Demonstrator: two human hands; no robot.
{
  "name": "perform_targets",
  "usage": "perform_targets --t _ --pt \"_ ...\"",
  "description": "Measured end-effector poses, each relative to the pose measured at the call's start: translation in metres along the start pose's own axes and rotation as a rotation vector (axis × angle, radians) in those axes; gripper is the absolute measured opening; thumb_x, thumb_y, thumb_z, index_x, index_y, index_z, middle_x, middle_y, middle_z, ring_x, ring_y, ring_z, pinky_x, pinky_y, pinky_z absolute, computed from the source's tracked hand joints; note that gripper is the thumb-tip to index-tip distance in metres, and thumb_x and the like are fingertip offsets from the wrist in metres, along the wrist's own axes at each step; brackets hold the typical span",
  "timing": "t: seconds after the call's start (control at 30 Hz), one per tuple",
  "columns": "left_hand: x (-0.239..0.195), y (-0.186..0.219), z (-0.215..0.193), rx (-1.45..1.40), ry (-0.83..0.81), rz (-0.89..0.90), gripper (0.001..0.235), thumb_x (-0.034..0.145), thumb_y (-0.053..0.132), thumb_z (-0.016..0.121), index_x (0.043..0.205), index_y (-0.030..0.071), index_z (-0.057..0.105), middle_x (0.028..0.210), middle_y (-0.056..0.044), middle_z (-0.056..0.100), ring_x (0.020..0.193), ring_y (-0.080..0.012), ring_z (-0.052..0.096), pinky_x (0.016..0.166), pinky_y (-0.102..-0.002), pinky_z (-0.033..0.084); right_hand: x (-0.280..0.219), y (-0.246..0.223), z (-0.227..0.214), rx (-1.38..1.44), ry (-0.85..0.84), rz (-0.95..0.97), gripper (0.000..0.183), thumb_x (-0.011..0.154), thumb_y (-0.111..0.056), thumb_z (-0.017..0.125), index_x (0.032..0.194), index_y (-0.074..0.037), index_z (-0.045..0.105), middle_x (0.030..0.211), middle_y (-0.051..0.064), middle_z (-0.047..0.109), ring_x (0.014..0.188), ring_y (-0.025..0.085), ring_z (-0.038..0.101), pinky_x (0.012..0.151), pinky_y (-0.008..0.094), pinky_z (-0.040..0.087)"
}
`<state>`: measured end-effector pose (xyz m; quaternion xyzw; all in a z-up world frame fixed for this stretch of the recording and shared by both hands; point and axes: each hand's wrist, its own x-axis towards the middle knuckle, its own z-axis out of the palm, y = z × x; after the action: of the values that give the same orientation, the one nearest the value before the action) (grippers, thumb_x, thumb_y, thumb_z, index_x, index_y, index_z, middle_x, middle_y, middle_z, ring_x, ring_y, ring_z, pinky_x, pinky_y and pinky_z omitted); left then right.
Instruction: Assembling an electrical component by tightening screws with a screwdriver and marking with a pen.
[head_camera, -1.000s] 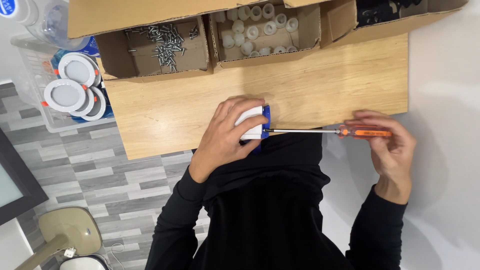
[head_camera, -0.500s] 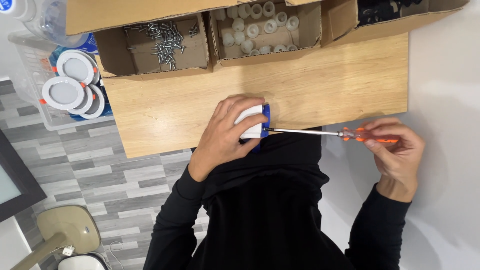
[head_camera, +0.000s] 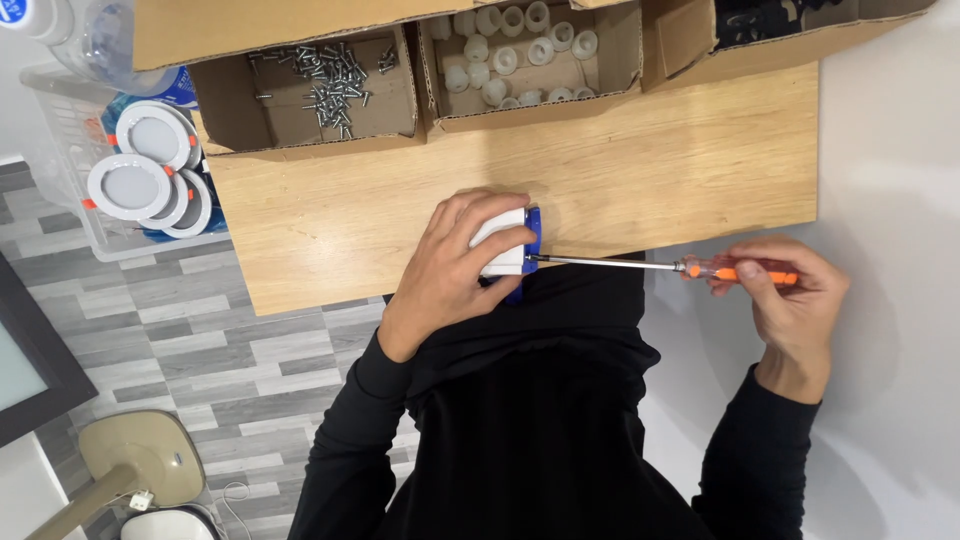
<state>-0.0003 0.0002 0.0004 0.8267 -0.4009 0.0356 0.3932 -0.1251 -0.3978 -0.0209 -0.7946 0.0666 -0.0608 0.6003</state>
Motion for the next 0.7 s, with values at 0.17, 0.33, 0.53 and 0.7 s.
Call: perform_targets --t 0.17,0.33,0.53,0.7 --pt "-0.002 -0.002 0.002 0.002 -0.015 -0.008 0.047 0.095 0.015 0.089 0.134 0.015 0.063 0.152 -0.012 0.058 0.133 -0.0387 0.059 0.11 -0.052 0.053 -0.005 0.013 -0.01 0.197 -0.049 -0.095 0.017 0.099 -0.001 0.077 0.113 -0.001 0.067 0.12 0.018 0.07 0.112 0.034 0.079 0.103 0.04 0.073" --pt "-0.001 -0.001 0.001 0.0 -0.013 -0.008 0.047 0.095 0.014 0.089 0.134 0.014 0.064 0.152 -0.012 0.058 0.133 -0.0389 0.06 0.11 -0.052 0.052 0.001 -0.011 0.001 0.141 -0.072 -0.126 0.023 0.101 -0.015 0.073 0.119 -0.003 0.065 0.129 0.021 0.067 0.115 0.037 0.078 0.116 0.049 0.068" --pt "0.0 0.0 0.001 0.01 -0.017 -0.016 0.045 0.095 0.016 0.089 0.133 0.015 0.064 0.151 -0.011 0.058 0.133 -0.0382 0.059 0.109 -0.052 0.052 0.001 -0.03 0.012 -0.019 -0.006 0.093 0.028 0.12 -0.008 0.055 0.109 0.015 0.066 0.087 0.03 0.07 0.052 0.031 0.066 0.045 0.03 0.049" --pt "0.003 0.007 -0.003 -0.019 0.017 -0.034 0.04 0.101 0.031 0.089 0.13 0.015 0.066 0.15 -0.011 0.061 0.133 -0.0369 0.061 0.109 -0.05 0.052 -0.005 -0.008 -0.002 0.029 -0.037 -0.006 0.017 0.107 -0.005 0.07 0.114 0.01 0.067 0.099 0.027 0.071 0.069 0.032 0.072 0.061 0.032 0.061"
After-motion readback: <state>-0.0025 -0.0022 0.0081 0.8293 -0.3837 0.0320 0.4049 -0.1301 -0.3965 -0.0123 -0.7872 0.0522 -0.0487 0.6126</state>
